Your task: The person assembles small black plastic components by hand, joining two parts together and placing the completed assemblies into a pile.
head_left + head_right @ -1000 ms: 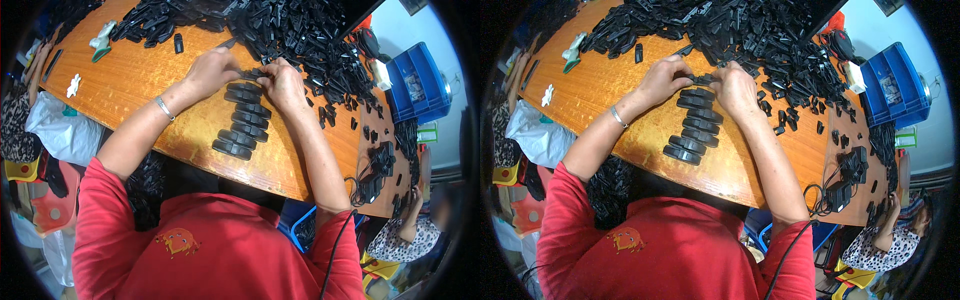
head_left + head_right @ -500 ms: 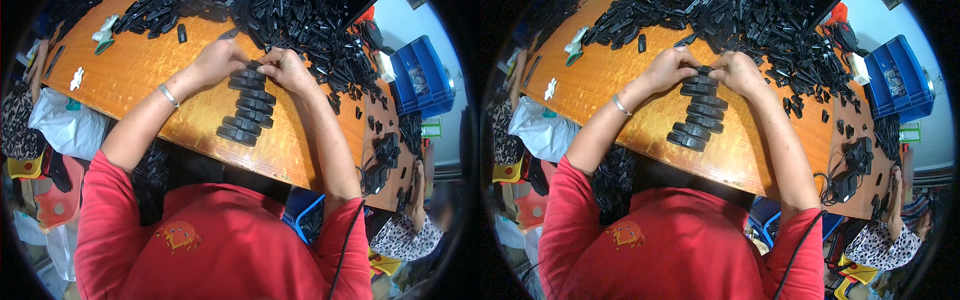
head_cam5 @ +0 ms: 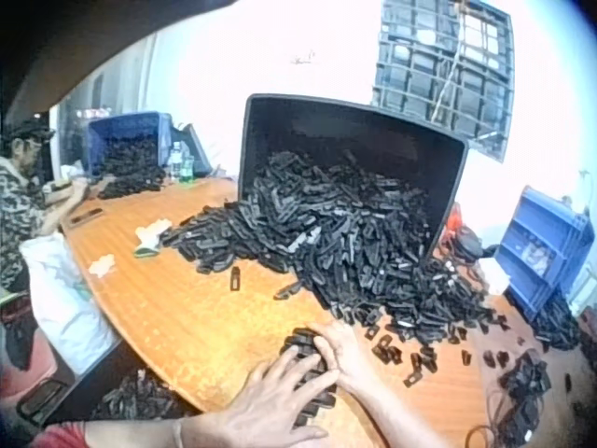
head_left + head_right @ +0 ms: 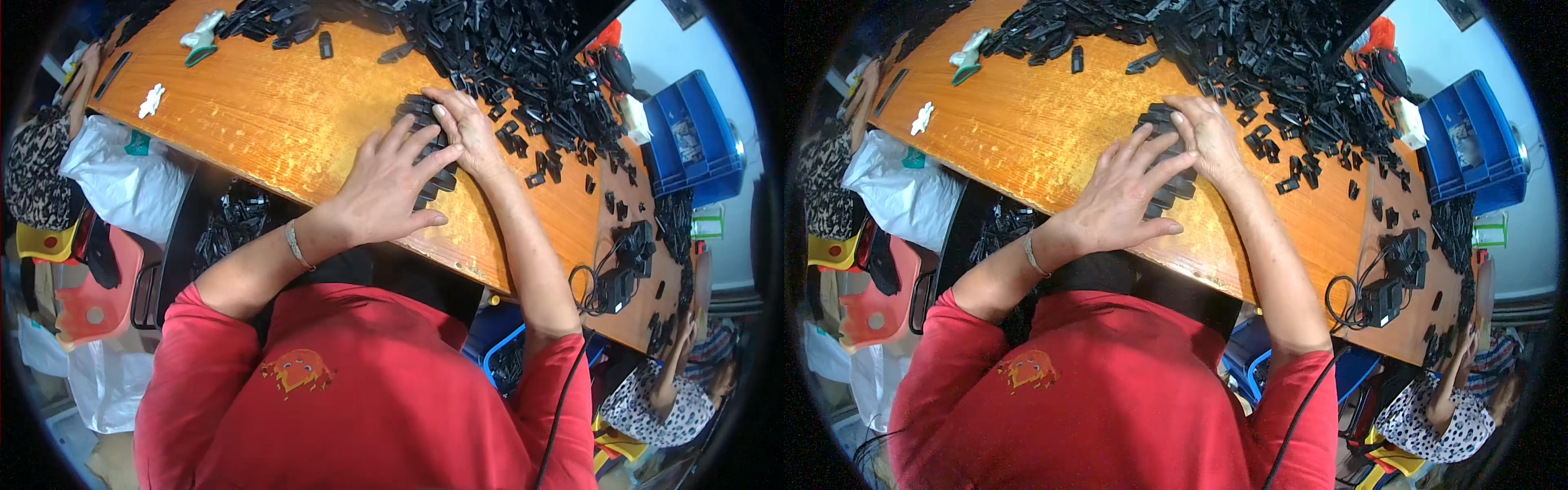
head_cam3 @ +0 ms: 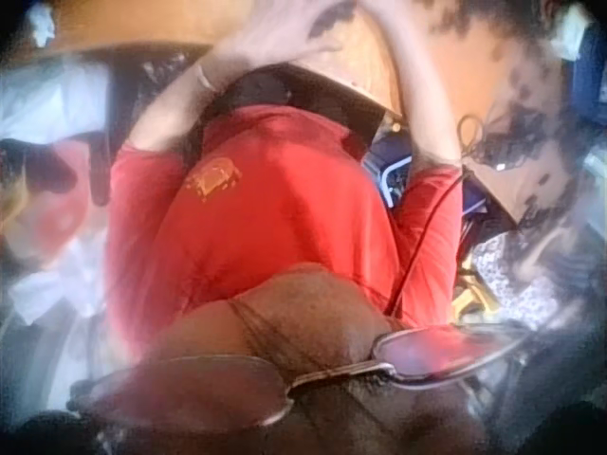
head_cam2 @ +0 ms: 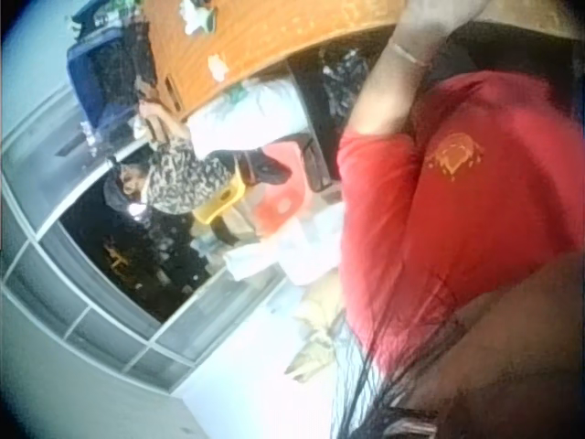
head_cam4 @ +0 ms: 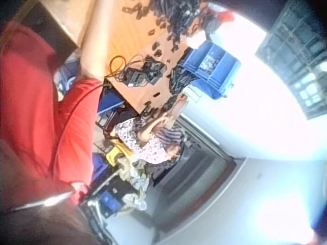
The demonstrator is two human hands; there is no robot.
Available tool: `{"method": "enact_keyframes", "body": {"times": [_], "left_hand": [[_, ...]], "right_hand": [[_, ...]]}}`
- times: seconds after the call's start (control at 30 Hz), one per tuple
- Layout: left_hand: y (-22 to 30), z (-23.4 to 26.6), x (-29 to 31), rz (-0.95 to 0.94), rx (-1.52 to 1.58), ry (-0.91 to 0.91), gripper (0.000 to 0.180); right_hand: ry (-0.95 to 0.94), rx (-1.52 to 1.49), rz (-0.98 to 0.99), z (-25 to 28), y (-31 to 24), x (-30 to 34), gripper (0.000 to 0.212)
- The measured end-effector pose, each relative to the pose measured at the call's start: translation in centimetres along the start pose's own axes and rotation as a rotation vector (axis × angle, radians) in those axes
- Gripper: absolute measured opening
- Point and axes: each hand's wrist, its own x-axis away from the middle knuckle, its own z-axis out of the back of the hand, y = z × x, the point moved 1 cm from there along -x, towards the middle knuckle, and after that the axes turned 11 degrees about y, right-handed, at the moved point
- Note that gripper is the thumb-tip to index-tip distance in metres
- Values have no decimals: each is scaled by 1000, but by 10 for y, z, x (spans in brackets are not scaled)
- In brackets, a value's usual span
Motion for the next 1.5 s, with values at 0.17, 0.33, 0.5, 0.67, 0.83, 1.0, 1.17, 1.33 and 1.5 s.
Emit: {"method": "enact_keyframes", "body": {"times": [0.17, 0.33, 0.5, 0.67, 0.83, 1.0, 1.17, 1.33, 1.5], "left_hand": [[-30, 40, 30, 37, -8, 12, 68], [-80, 108, 89, -24, -95, 32, 62], [-104, 183, 177, -31, -254, 63, 44], [-134, 209, 263, 245, -312, 288, 12], [-141, 194, 302, 449, -321, 383, 8], [-114, 179, 245, 286, -235, 462, 7], [-125, 156, 140, 121, -180, 495, 9], [-187, 118, 22, 197, -289, 452, 39], [-289, 92, -66, 438, -434, 604, 72]], "right_hand": [[92, 70, 15, -46, -34, 1, 31], [70, 71, 39, -107, -113, 0, 34], [-84, -115, 130, -147, -197, 16, 34], [-125, -270, 257, -156, -250, 40, 38], [-105, -216, 206, -97, -220, 27, 34], [17, 98, 145, -19, -113, 24, 30], [177, 519, 58, 58, -49, 30, 36], [182, 678, -136, 71, 4, 45, 38], [134, 617, -237, 69, 7, 43, 42]]}}
